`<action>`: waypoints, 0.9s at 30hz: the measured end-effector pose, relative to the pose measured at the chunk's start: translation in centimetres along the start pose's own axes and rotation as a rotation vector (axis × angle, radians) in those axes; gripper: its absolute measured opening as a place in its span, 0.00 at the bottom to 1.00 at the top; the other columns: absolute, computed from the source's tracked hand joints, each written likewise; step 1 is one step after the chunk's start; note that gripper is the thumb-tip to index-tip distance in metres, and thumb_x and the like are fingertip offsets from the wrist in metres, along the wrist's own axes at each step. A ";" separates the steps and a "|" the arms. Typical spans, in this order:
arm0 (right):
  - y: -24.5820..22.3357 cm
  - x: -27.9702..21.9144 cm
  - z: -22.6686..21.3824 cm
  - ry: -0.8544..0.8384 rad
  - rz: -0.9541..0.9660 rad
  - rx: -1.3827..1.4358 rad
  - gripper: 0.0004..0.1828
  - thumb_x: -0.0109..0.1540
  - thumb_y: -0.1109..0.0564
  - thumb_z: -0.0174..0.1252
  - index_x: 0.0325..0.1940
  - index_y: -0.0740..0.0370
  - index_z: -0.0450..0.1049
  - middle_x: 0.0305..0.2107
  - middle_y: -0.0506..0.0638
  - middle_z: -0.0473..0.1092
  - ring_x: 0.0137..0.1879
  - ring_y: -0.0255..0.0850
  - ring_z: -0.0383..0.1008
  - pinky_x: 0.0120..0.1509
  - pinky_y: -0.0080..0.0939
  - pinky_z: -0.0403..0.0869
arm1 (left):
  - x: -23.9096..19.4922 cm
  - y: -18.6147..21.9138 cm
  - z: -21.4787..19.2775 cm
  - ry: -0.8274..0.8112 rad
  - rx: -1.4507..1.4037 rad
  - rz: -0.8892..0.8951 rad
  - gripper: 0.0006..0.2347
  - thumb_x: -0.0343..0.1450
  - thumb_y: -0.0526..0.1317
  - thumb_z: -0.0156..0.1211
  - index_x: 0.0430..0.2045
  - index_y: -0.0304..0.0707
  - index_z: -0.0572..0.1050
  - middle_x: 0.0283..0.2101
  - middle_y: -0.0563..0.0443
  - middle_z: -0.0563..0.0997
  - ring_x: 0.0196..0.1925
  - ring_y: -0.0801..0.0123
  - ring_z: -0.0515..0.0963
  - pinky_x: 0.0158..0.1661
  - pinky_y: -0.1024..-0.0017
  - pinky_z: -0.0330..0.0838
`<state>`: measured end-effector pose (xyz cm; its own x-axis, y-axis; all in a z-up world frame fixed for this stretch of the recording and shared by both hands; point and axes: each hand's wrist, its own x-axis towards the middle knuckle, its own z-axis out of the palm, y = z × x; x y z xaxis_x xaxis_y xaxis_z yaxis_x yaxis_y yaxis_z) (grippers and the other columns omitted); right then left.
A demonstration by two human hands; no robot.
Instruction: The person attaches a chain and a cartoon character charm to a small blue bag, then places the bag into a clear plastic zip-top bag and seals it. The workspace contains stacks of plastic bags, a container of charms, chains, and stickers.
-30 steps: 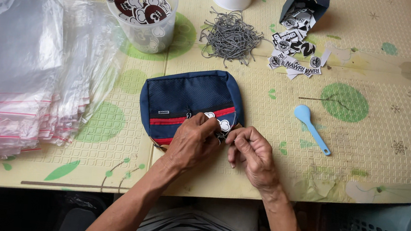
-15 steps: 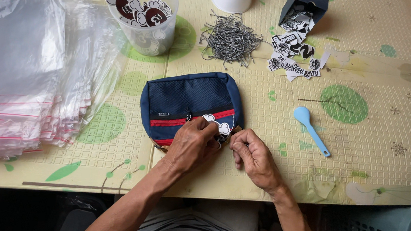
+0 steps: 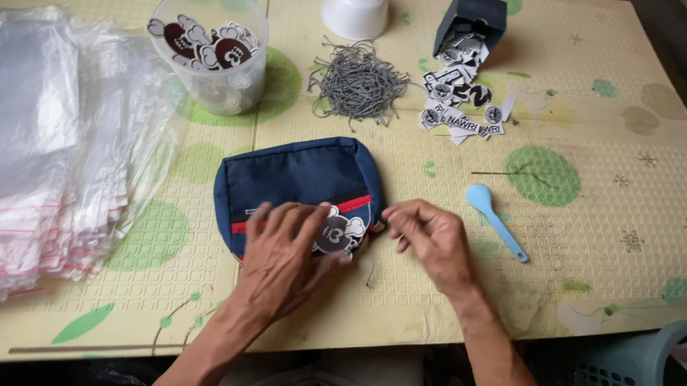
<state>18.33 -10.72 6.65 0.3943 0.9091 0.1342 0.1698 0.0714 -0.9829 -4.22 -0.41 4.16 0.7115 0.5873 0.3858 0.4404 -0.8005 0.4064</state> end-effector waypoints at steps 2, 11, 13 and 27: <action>0.7 2.9 -2.3 0.158 -0.007 -0.141 0.06 0.67 0.60 0.59 0.37 0.65 0.77 0.32 0.54 0.76 0.32 0.36 0.76 0.29 0.32 0.78 | -1.0 -1.4 -0.8 0.028 0.142 -0.021 0.39 0.61 0.70 0.57 0.63 0.49 0.67 0.62 0.42 0.69 0.70 0.47 0.62 0.65 0.37 0.45; 6.2 15.2 -12.3 0.595 0.171 -0.796 0.12 0.60 0.60 0.61 0.48 0.59 0.80 0.46 0.52 0.77 0.49 0.45 0.78 0.52 0.43 0.77 | -0.4 -7.1 0.0 -0.126 -0.072 -0.039 0.44 0.52 0.71 0.73 0.62 0.53 0.68 0.75 0.47 0.57 0.79 0.47 0.48 0.63 0.28 0.46; 4.6 15.8 -11.6 0.570 0.289 -0.836 0.19 0.61 0.60 0.61 0.56 0.61 0.78 0.56 0.57 0.74 0.57 0.51 0.77 0.58 0.45 0.77 | 0.6 -8.3 0.9 -0.086 -0.092 0.034 0.44 0.52 0.68 0.76 0.62 0.52 0.69 0.75 0.49 0.57 0.80 0.49 0.48 0.63 0.29 0.48; 3.7 16.3 -13.4 0.477 0.033 -0.700 0.08 0.64 0.67 0.52 0.34 0.58 0.71 0.31 0.49 0.74 0.38 0.41 0.75 0.43 0.42 0.77 | 8.0 -2.0 -1.8 0.056 -0.221 0.029 0.27 0.67 0.57 0.65 0.53 0.40 0.73 0.61 0.38 0.74 0.61 0.45 0.74 0.54 0.50 0.70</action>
<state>37.45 -1.12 6.91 0.7209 0.6247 0.2999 0.6095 -0.3657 -0.7034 -0.35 6.14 7.91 0.6877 0.5751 0.4431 0.2849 -0.7752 0.5639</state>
